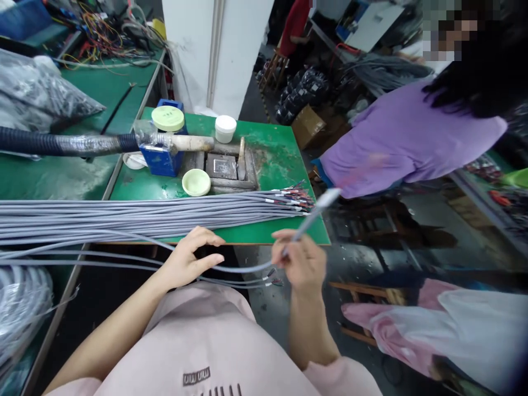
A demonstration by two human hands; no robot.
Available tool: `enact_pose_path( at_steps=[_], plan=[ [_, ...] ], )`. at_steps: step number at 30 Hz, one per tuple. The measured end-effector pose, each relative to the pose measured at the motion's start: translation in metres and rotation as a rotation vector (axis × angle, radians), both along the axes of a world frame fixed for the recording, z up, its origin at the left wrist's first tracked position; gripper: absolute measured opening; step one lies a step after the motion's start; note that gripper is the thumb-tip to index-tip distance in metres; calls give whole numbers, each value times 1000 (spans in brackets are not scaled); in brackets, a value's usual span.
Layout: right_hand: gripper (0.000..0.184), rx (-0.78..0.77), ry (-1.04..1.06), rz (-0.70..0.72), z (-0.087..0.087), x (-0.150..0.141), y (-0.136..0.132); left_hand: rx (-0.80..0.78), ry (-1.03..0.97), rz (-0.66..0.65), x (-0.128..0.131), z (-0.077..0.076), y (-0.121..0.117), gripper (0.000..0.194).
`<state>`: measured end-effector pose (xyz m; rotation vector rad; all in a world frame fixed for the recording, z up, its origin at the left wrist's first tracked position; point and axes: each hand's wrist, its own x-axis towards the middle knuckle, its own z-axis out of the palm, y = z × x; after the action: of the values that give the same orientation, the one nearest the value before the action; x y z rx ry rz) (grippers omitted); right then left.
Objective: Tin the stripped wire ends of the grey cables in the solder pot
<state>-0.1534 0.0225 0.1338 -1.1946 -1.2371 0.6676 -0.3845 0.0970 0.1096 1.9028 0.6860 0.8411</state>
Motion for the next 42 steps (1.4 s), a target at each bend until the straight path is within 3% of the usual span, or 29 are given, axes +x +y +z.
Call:
enact_pose_path(
  at_steps=[2, 4, 10, 17, 26, 35, 42],
  plan=[
    [24, -207, -250, 248, -5, -14, -9, -179, -133, 41, 3, 0, 0, 26],
    [25, -291, -394, 429, -13, -28, -11, -358, -251, 94, 6, 1, 1, 26],
    [23, -289, -491, 573, -28, -45, -7, -683, -393, 218, 6, -10, -3, 22],
    [22, -201, -472, 425, -22, -58, 3, -868, -489, 109, 6, -28, -13, 27],
    [21, -144, -561, 359, -29, -67, 5, -725, -603, 397, -4, -24, -3, 20],
    [23, -151, -571, 368, -28, -67, 9, -893, -665, 488, 2, -10, -2, 23],
    [21, -142, -511, 347, -31, -72, 7, -996, -799, 515, 11, -10, -6, 24]
  ],
)
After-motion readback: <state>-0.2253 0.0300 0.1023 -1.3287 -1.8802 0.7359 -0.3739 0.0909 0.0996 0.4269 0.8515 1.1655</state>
